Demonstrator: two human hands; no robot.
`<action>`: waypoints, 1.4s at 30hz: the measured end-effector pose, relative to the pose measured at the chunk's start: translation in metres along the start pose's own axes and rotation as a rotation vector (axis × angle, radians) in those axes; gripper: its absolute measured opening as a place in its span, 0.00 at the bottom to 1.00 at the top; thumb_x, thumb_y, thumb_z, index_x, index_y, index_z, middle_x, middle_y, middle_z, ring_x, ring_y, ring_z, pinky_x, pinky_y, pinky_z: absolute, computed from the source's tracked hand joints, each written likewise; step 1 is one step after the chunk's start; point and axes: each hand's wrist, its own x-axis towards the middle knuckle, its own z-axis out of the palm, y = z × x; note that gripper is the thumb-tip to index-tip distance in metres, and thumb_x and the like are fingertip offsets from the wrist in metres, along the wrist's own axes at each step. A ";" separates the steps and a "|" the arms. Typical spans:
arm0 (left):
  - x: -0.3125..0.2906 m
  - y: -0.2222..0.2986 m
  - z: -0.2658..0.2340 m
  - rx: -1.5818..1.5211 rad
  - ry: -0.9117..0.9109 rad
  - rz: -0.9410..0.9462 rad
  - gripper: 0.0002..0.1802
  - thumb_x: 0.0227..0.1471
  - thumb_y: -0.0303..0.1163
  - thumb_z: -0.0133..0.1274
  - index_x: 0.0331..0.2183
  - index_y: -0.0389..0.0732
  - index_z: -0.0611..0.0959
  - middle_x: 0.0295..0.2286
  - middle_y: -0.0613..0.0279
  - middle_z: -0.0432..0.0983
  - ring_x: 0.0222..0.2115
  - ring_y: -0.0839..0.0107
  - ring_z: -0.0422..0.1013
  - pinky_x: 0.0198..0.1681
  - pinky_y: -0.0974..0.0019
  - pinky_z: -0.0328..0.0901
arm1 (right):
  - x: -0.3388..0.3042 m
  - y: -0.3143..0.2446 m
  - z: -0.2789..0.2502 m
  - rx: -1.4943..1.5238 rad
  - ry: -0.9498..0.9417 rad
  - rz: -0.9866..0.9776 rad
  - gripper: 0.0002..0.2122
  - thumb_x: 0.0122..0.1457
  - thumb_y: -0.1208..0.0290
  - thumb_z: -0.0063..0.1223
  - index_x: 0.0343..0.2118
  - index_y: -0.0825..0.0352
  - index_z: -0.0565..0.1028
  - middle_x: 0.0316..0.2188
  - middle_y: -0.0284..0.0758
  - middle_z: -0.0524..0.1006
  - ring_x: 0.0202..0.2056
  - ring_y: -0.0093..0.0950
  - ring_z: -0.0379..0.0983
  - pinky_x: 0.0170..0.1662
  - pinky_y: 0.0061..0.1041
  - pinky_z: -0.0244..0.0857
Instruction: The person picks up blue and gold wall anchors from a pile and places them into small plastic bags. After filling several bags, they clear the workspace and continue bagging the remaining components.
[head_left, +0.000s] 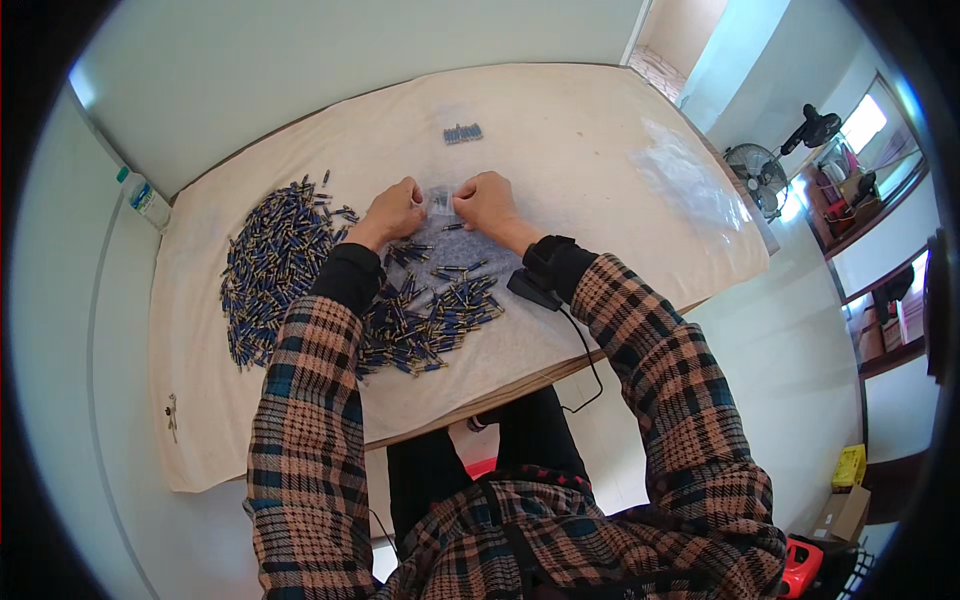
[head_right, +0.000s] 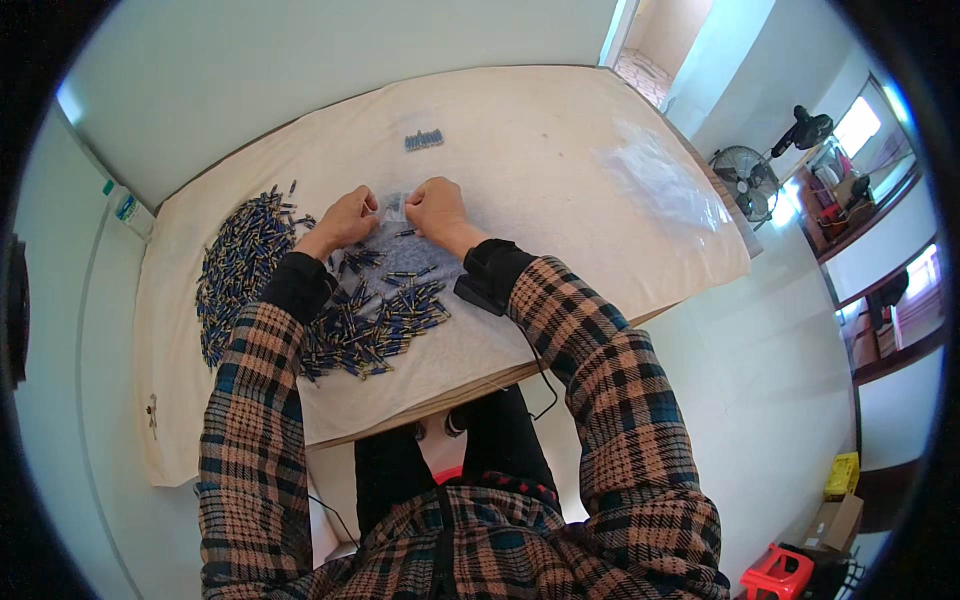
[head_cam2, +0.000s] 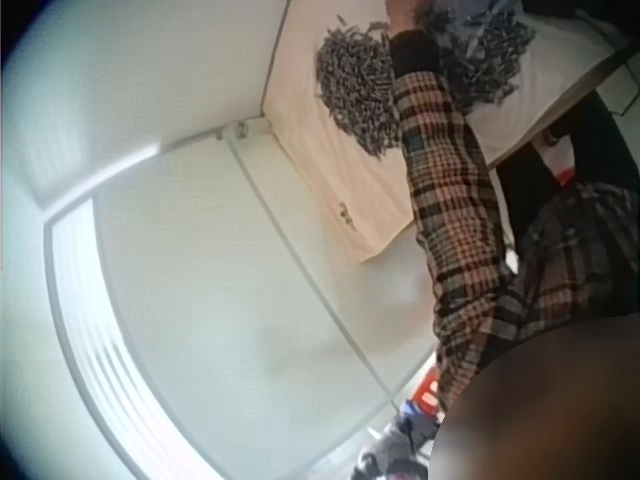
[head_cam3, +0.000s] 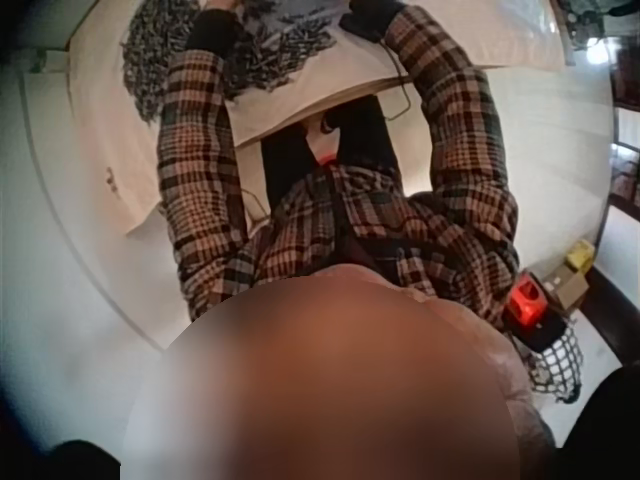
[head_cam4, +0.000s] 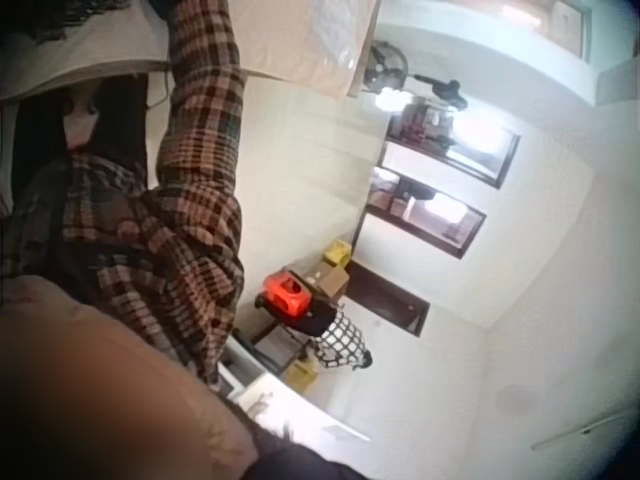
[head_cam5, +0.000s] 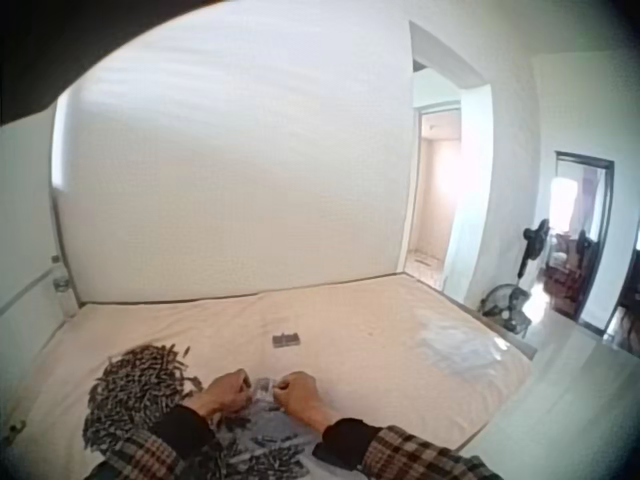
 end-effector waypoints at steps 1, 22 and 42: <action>-0.001 0.001 0.000 0.011 -0.007 -0.002 0.15 0.38 0.31 0.55 0.32 0.38 0.71 0.26 0.53 0.72 0.29 0.59 0.70 0.32 0.63 0.64 | 0.000 0.001 0.002 -0.011 0.045 0.001 0.06 0.46 0.76 0.54 0.25 0.72 0.79 0.15 0.38 0.76 0.14 0.25 0.73 0.19 0.21 0.69; 0.005 0.015 0.008 0.099 0.014 -0.096 0.15 0.48 0.40 0.48 0.33 0.38 0.72 0.31 0.45 0.74 0.35 0.49 0.70 0.37 0.54 0.64 | 0.018 0.023 0.002 -0.095 0.007 -0.169 0.07 0.46 0.76 0.56 0.28 0.72 0.79 0.15 0.33 0.76 0.13 0.19 0.69 0.17 0.18 0.65; -0.035 0.013 -0.022 -0.218 0.210 0.129 0.08 0.43 0.25 0.52 0.31 0.35 0.77 0.22 0.55 0.74 0.24 0.69 0.69 0.27 0.69 0.64 | -0.027 0.001 -0.032 -0.110 0.050 -0.284 0.06 0.48 0.72 0.54 0.26 0.68 0.79 0.20 0.41 0.77 0.21 0.30 0.74 0.27 0.26 0.68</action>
